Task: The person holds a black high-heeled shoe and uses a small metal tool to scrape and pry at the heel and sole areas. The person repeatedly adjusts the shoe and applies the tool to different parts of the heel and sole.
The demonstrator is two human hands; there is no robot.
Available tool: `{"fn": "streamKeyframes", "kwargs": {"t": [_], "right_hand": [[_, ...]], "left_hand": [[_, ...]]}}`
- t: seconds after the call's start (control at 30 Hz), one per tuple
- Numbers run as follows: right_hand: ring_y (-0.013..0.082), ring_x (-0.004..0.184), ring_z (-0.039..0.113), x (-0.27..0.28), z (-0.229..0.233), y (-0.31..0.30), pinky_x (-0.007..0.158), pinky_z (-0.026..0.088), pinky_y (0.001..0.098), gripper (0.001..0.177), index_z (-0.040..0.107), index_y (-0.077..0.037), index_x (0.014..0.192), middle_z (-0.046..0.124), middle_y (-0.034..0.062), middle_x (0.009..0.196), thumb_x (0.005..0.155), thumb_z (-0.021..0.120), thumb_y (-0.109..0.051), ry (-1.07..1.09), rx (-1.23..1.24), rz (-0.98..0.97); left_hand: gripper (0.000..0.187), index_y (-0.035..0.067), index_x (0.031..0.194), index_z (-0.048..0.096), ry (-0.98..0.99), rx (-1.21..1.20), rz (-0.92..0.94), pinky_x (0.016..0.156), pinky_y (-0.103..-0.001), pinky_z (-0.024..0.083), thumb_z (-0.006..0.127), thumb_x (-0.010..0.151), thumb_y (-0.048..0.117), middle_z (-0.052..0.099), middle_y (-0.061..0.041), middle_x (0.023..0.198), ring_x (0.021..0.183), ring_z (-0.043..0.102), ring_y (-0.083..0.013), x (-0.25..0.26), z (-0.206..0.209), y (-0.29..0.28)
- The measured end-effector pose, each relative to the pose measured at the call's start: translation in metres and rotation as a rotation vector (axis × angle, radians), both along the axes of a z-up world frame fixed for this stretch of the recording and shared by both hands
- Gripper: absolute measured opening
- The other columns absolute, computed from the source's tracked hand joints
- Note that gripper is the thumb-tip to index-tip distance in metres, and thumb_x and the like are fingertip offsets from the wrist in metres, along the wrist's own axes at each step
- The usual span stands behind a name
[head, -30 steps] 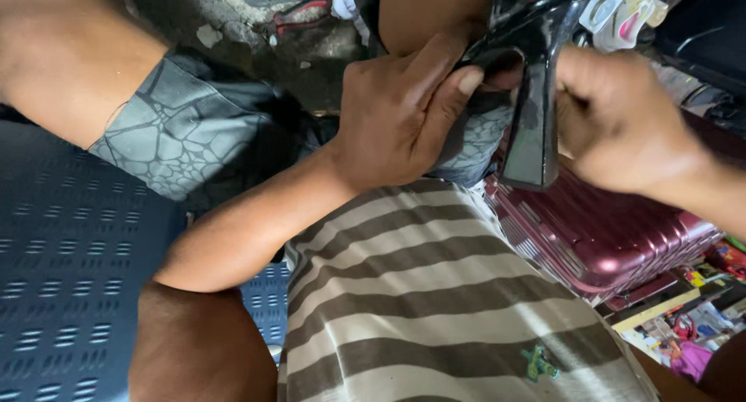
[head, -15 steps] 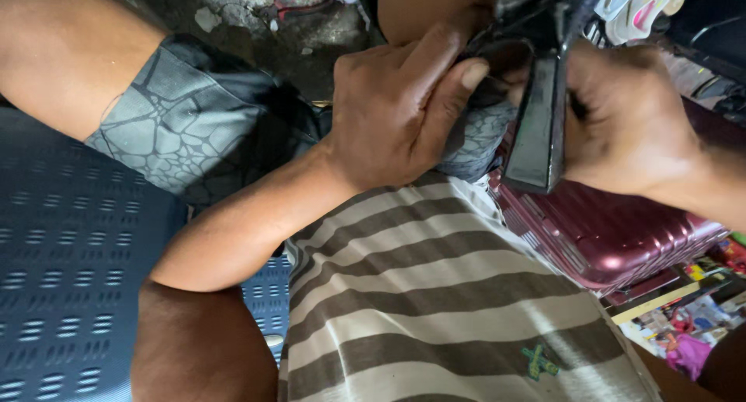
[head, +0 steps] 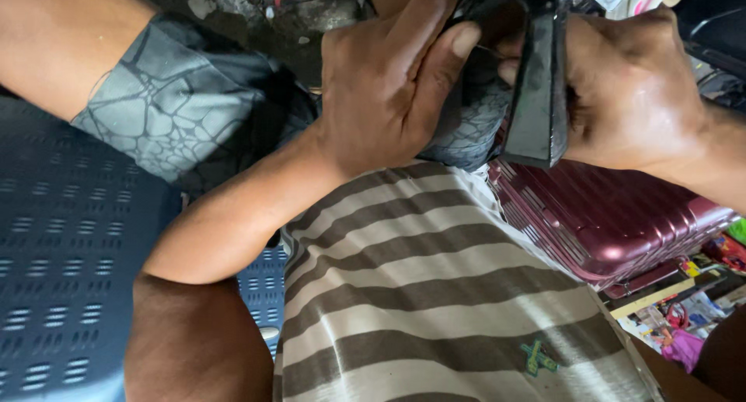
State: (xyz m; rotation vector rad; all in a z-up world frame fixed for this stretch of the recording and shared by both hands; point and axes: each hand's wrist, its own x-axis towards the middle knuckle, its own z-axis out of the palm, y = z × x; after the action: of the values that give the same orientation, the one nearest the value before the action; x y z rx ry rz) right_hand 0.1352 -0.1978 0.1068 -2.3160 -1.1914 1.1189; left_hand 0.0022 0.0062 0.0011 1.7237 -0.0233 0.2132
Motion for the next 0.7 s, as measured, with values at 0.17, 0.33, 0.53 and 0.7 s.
{"fn": "streamKeyframes", "kwargs": {"t": [0.17, 0.33, 0.53, 0.7], "right_hand": [[0.0202, 0.084, 0.071, 0.002, 0.004, 0.013, 0.075, 0.057, 0.0289, 0.025, 0.066, -0.001, 0.107, 0.073, 0.0119, 0.099, 0.087, 0.053, 0.006, 0.328, -0.076, -0.386], [0.0246, 0.083, 0.070, -0.003, 0.002, 0.009, 0.073, 0.056, 0.0345, 0.019, 0.069, 0.003, 0.107, 0.074, 0.0171, 0.099, 0.088, 0.072, -0.001, 0.020, -0.052, -0.062], [0.0215, 0.095, 0.073, 0.002, -0.002, -0.006, 0.087, 0.059, 0.0317, 0.012, 0.066, 0.000, 0.109, 0.073, 0.0130, 0.106, 0.097, 0.067, 0.002, 0.192, 0.044, -0.171], [0.0242, 0.079, 0.074, -0.001, -0.004, -0.004, 0.071, 0.058, 0.0345, 0.015, 0.072, 0.001, 0.108, 0.074, 0.0126, 0.094, 0.095, 0.074, -0.005, -0.045, 0.038, 0.005]], "left_hand": [[0.032, 0.009, 0.144, 0.050, 0.001, -0.008, 0.007, 0.057, -0.033, 0.046, 0.046, 0.118, 0.026, 0.067, -0.008, 0.082, 0.063, 0.067, -0.0202, 0.001, -0.004, -0.001], [0.029, 0.007, 0.142, 0.052, 0.002, 0.008, -0.001, 0.054, -0.034, 0.043, 0.051, 0.120, 0.026, 0.060, -0.008, 0.069, 0.056, 0.062, -0.0209, 0.003, -0.004, -0.003], [0.029, 0.011, 0.148, 0.050, -0.017, -0.039, 0.018, 0.057, -0.035, 0.047, 0.056, 0.123, 0.026, 0.067, -0.009, 0.075, 0.061, 0.067, -0.0215, 0.005, -0.003, -0.004], [0.028, 0.010, 0.145, 0.049, 0.030, -0.045, -0.009, 0.059, -0.035, 0.049, 0.055, 0.122, 0.025, 0.070, -0.009, 0.086, 0.065, 0.070, -0.0228, 0.003, -0.001, -0.001]]}}
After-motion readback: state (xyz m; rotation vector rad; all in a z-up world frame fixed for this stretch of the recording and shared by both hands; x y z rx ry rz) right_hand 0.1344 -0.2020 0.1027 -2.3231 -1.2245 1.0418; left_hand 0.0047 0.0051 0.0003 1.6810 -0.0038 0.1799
